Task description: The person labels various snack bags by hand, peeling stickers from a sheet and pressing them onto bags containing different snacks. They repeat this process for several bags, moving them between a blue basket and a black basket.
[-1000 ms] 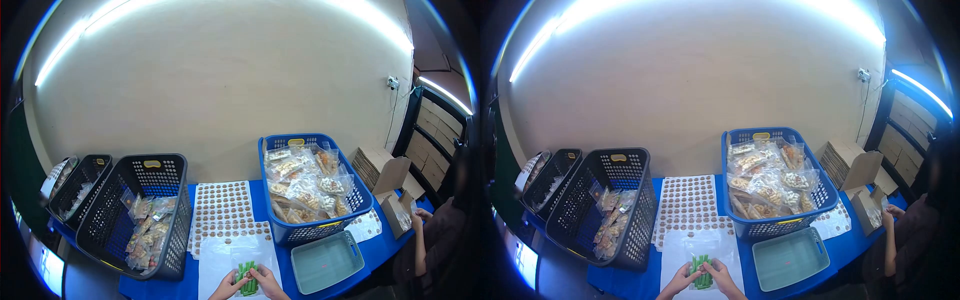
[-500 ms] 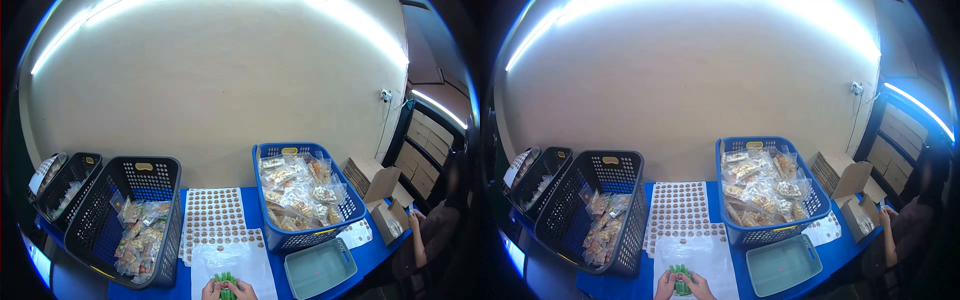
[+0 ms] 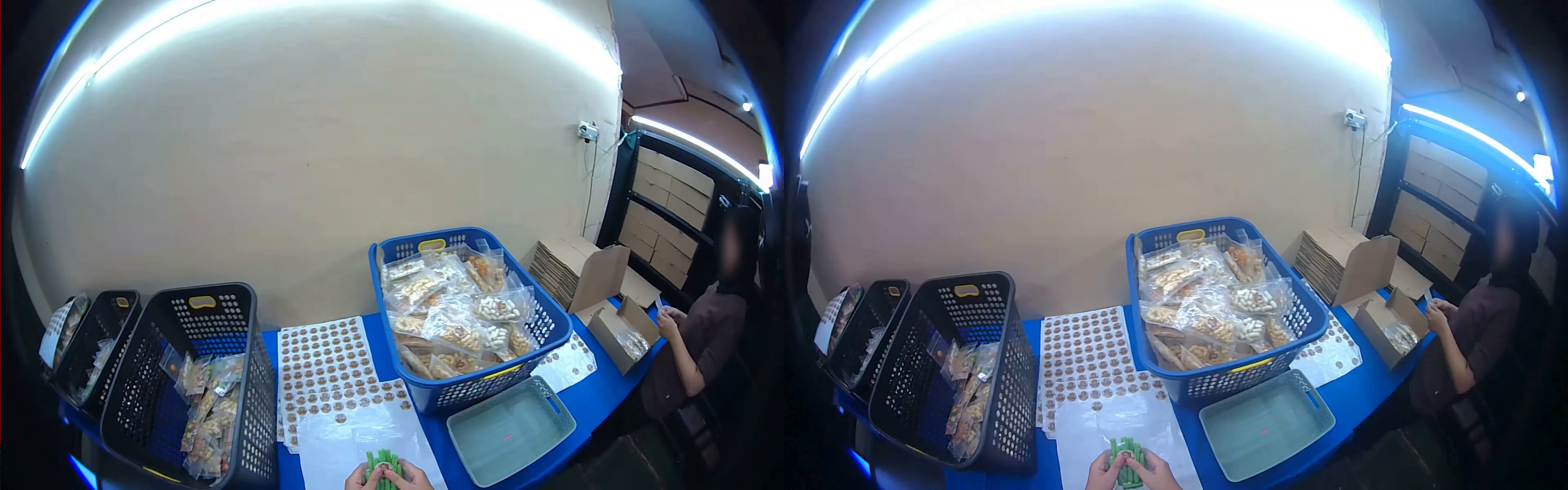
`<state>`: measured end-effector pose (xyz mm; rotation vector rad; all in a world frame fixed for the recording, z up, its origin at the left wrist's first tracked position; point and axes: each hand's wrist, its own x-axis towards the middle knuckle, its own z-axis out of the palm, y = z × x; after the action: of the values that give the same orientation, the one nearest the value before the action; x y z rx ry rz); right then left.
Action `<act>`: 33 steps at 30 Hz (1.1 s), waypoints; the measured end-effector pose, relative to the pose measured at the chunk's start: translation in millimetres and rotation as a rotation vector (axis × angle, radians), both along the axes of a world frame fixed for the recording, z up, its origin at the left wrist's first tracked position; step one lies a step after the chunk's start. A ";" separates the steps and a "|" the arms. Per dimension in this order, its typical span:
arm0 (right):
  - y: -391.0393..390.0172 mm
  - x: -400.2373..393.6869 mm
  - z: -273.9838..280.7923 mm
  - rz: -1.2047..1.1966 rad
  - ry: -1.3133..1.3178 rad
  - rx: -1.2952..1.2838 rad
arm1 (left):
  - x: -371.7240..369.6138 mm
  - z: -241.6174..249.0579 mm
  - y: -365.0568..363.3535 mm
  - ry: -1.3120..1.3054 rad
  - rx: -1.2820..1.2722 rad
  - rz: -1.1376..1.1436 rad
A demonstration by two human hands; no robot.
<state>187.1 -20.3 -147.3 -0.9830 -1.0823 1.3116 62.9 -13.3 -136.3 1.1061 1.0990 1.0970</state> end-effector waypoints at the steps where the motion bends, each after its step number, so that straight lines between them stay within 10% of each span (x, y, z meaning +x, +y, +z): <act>1: -1.3 3.8 0.6 -0.027 -0.029 -0.009 | 3.8 -7.9 2.3 0.005 0.016 -0.012; 18: -14.3 72.1 50.3 -0.190 0.194 -0.019 | 67.8 23.6 3.3 0.003 -0.014 -0.274; 26: -7.8 75.6 -62.4 -0.539 -0.011 -0.145 | 75.8 13.9 17.2 0.030 -0.105 -0.392; 33: -13.8 108.5 -1.1 -0.540 0.230 -0.108 | 119.8 14.6 29.5 -0.004 -0.017 -0.527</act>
<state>295.6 -34.1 -148.4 -1.0801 -0.5210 1.0097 182.7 16.1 -121.7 1.2843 0.7466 0.6696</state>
